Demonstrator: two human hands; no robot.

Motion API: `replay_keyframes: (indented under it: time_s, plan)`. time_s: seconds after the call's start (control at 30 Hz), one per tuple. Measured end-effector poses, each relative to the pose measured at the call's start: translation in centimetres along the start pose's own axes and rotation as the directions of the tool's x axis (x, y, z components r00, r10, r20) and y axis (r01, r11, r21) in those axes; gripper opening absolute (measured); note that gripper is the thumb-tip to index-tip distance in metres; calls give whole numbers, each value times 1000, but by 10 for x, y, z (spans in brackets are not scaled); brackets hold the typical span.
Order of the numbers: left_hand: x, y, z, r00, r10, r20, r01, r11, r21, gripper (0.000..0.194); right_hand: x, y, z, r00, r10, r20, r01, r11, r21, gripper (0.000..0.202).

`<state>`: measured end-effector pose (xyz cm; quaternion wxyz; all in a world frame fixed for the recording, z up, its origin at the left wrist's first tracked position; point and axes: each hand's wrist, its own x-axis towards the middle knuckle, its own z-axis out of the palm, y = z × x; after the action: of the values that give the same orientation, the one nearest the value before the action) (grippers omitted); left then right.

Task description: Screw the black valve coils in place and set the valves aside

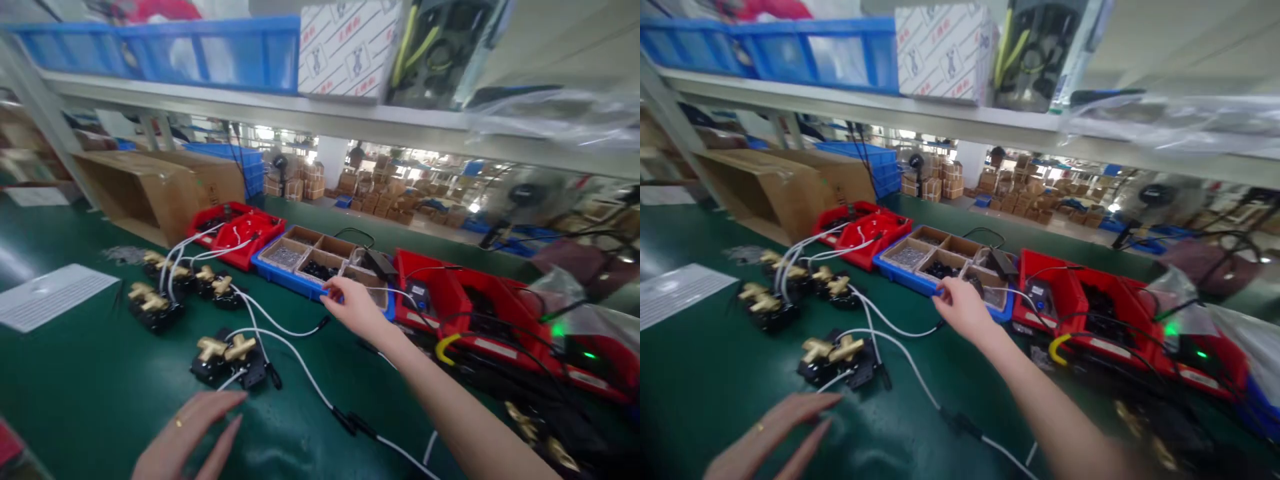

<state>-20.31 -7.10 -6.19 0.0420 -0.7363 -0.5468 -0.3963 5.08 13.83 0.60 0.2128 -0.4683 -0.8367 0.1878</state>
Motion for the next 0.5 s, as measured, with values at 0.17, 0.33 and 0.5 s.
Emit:
replay_keyframes:
  time_s: [0.17,0.33,0.5]
  plan:
    - [42,-53,-50,944,-328,49,329,944,-31,37,-32,-73,44,896,-314,315,270,947,175,26]
    - [61,-107,-41,732,-286,618,517,825,-231,76,-34,-84,92,929,-233,289,194,968,157,57]
    - [59,-112,-24,680,-264,685,549,802,-236,82,-35,-79,113,953,-188,239,144,971,191,65]
